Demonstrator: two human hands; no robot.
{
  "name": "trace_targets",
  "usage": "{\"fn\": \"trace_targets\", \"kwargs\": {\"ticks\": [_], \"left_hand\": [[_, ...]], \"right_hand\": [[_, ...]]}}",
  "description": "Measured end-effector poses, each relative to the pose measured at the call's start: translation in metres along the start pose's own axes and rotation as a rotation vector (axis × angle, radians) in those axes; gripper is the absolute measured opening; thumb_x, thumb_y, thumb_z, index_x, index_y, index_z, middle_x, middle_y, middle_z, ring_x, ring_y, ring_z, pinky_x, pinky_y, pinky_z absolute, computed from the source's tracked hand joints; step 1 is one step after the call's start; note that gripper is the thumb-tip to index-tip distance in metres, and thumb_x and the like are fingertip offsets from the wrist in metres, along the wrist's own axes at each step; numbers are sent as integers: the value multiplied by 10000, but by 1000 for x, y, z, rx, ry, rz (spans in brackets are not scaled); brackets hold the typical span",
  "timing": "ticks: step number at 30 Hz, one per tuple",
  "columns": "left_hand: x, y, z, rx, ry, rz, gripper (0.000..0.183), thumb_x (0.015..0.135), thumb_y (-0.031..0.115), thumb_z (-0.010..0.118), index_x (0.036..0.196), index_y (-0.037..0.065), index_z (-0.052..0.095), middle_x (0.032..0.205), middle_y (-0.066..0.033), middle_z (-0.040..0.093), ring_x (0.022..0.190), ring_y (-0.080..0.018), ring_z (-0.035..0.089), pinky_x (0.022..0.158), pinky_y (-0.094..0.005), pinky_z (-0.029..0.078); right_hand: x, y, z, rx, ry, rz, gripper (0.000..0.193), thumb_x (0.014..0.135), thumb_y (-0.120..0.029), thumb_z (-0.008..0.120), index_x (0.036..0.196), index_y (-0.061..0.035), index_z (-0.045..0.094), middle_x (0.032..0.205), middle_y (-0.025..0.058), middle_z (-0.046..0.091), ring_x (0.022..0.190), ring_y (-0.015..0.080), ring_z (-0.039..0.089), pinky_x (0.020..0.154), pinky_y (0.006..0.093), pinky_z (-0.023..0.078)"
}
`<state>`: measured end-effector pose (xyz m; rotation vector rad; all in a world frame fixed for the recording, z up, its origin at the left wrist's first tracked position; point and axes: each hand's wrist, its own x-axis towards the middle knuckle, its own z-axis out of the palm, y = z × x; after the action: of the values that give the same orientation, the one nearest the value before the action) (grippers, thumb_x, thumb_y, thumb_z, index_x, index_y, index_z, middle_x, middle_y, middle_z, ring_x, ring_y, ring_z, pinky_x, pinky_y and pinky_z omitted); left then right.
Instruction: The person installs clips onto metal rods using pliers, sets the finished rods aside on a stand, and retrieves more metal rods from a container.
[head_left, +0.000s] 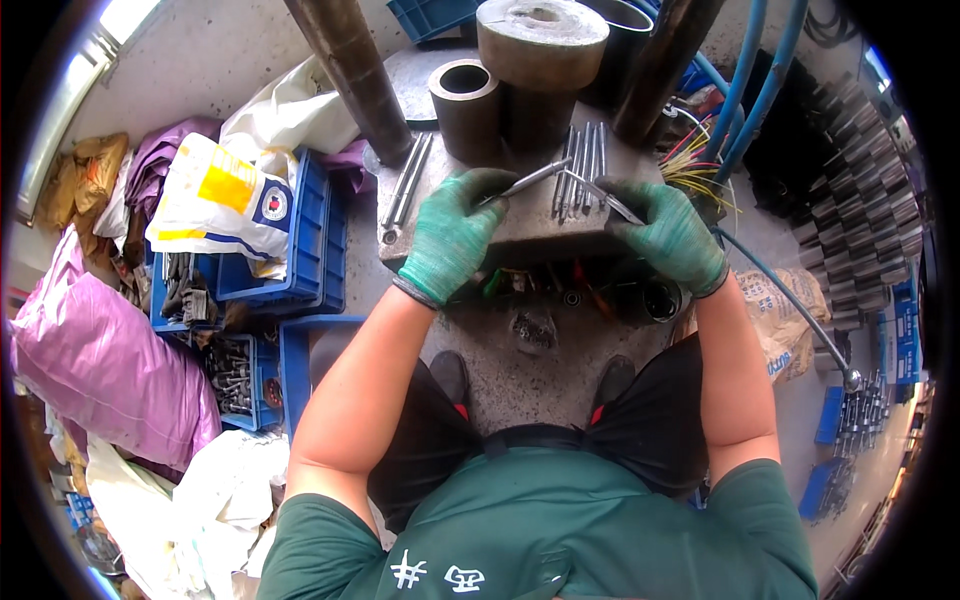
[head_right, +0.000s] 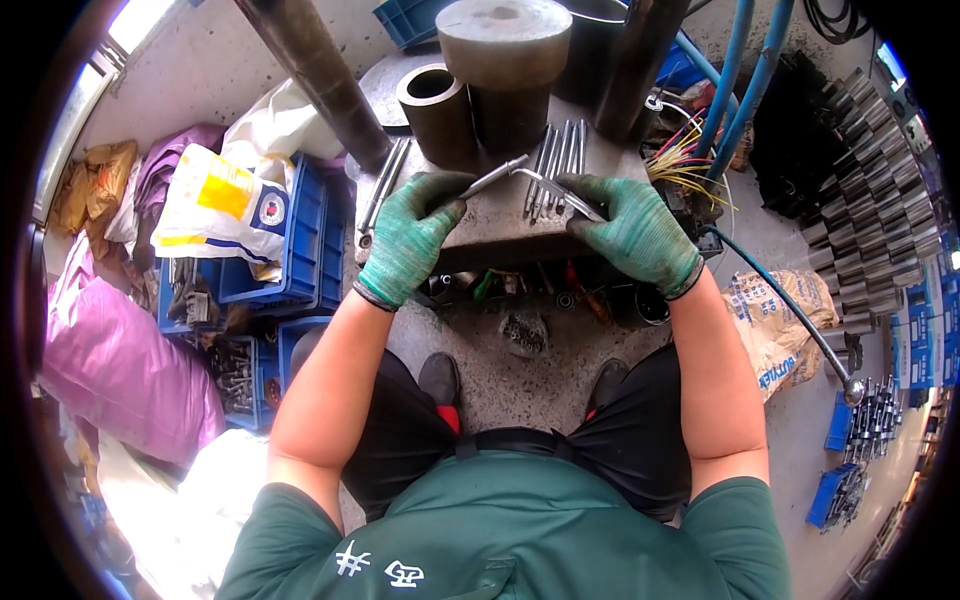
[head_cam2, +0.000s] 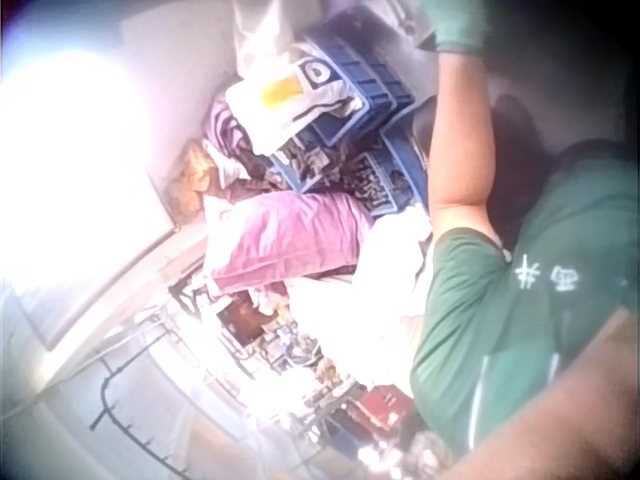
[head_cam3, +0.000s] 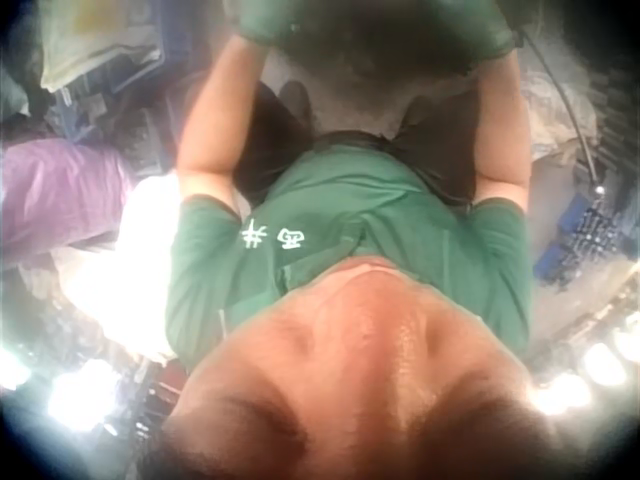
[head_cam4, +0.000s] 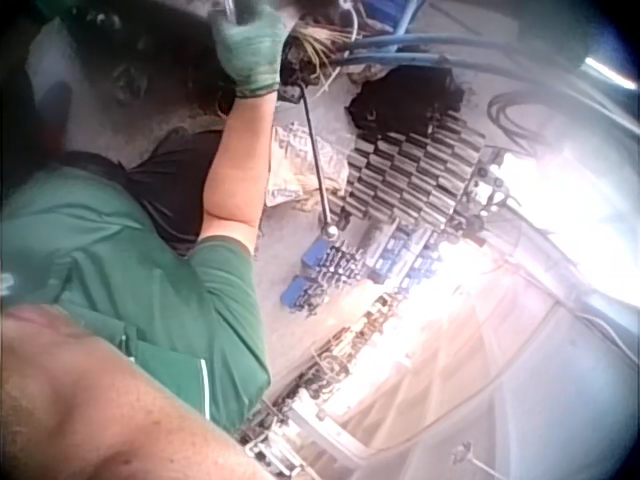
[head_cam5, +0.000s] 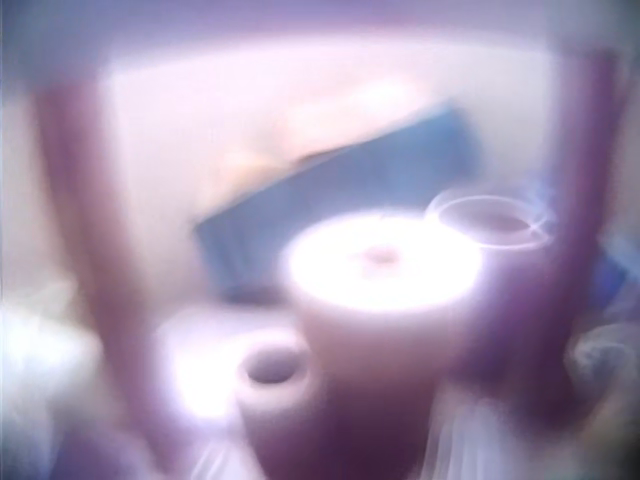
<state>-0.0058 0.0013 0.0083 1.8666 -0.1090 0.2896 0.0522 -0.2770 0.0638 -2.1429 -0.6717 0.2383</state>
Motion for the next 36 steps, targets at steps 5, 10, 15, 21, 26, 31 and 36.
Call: {"fn": "trace_targets", "kwargs": {"ticks": [5, 10, 15, 21, 26, 31, 36], "left_hand": [[-1, 9, -7, -2, -138, -101, 324, 980, 6, 621, 1296, -5, 694, 1121, -108, 733, 1040, -168, 670, 961, -315, 541], [-2, 20, -5, -61, -245, -178, 316, 1009, 61, 598, 1305, -6, 687, 1088, -98, 739, 973, -154, 685, 895, -292, 563], [-3, 10, -6, -221, -315, -301, 355, 1023, 175, 598, 1312, -13, 684, 1103, -142, 746, 1019, -191, 675, 933, -325, 542], [-3, 18, -2, -142, -348, -365, 384, 1024, 223, 622, 1324, -10, 678, 1102, -120, 739, 983, -169, 665, 899, -316, 547], [-5, 14, 0, -309, -339, -406, 410, 1018, 246, 650, 1303, -49, 658, 932, -59, 714, 718, -102, 649, 604, -245, 524], [-3, 16, -2, -464, -417, -536, 358, 1038, 239, 605, 1260, -34, 665, 856, -62, 717, 620, -116, 645, 560, -234, 510], [-2, 10, -7, -729, -447, -634, 390, 1065, 266, 566, 1301, -35, 641, 814, -59, 725, 543, -109, 631, 516, -207, 503]], "right_hand": [[-3, -5, -14, -47, -143, 10, 529, 854, -55, 701, 1379, -10, 655, 1108, 200, 762, 984, 140, 692, 923, 319, 545], [-5, 4, 0, 10, -212, -16, 523, 852, -51, 706, 1372, -27, 665, 1085, 197, 770, 962, 149, 715, 902, 323, 555], [-5, 0, 2, -78, -261, -55, 556, 826, -71, 728, 1379, -51, 667, 1138, 215, 757, 1012, 210, 739, 925, 346, 553], [-5, 3, 2, -134, -286, -61, 600, 796, -100, 736, 1391, -68, 663, 1155, 234, 740, 1027, 278, 744, 935, 366, 553], [-4, -1, 0, -161, -312, -79, 605, 791, -90, 730, 1392, -69, 661, 1163, 230, 739, 1044, 287, 740, 953, 370, 552], [-5, 10, 1, -152, -303, -153, 622, 790, -69, 730, 1407, -64, 649, 1265, 205, 723, 1121, 275, 719, 1004, 373, 546], [-5, 7, 8, -50, -284, -188, 662, 837, -73, 733, 1473, -9, 562, 1308, 180, 704, 1192, 252, 682, 1047, 375, 526]]}}
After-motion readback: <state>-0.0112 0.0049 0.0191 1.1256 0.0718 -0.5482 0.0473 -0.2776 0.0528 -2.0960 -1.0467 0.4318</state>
